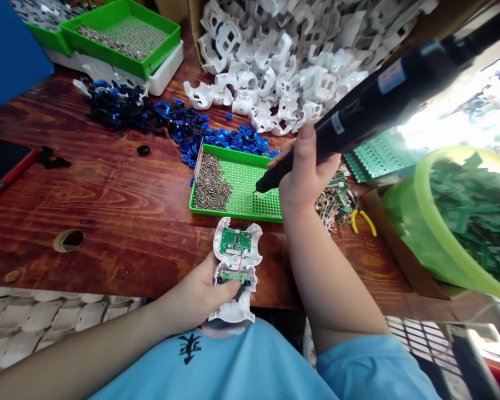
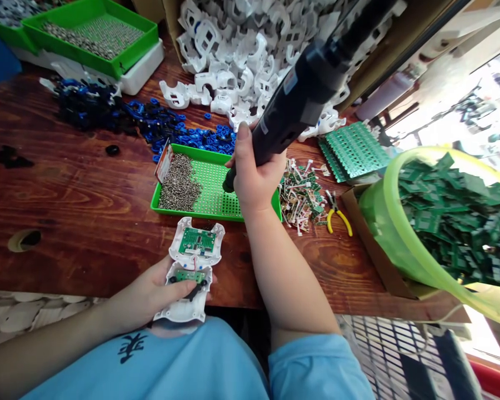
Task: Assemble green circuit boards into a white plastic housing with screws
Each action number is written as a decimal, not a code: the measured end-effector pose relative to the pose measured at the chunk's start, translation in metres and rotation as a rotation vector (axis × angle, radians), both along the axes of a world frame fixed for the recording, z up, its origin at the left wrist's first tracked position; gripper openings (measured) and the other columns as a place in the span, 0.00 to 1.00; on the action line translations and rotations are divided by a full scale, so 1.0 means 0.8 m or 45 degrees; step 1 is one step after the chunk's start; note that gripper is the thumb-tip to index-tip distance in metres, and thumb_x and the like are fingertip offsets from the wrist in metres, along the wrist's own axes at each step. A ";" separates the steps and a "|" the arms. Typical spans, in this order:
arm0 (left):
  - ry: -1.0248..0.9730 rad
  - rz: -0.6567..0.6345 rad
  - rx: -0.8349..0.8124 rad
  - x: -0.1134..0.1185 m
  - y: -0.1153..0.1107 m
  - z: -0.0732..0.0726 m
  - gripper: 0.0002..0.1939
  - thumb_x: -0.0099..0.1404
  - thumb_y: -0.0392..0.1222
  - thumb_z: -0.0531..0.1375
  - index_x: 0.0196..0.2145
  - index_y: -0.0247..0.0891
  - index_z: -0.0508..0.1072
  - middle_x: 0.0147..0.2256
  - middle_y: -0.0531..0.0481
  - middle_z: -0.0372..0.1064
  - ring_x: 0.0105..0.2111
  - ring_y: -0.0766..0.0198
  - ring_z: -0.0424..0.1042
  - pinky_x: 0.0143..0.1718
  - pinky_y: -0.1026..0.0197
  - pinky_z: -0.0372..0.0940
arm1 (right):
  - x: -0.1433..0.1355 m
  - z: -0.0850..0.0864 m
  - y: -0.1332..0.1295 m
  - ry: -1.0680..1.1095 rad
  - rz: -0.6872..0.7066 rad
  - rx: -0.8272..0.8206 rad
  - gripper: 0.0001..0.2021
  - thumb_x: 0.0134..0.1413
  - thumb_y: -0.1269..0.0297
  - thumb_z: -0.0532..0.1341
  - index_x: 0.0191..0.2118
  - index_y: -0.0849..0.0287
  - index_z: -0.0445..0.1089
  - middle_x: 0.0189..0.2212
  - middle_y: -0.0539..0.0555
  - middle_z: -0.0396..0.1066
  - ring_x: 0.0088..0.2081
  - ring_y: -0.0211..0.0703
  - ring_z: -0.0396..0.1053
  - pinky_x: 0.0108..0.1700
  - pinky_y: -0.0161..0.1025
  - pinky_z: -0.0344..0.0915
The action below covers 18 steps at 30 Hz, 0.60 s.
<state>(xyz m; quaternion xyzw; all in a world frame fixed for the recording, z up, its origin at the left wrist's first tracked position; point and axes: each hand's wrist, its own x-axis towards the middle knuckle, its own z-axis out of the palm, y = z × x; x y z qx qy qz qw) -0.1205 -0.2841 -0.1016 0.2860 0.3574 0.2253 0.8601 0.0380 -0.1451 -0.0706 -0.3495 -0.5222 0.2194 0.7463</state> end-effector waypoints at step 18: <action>0.071 0.046 0.065 -0.003 -0.004 -0.010 0.21 0.58 0.42 0.61 0.48 0.36 0.61 0.41 0.46 0.69 0.36 0.62 0.70 0.36 0.63 0.65 | -0.002 0.050 -0.051 0.023 -0.201 -0.068 0.09 0.50 0.58 0.54 0.34 0.55 0.53 0.18 0.47 0.53 0.18 0.32 0.56 0.18 0.34 0.55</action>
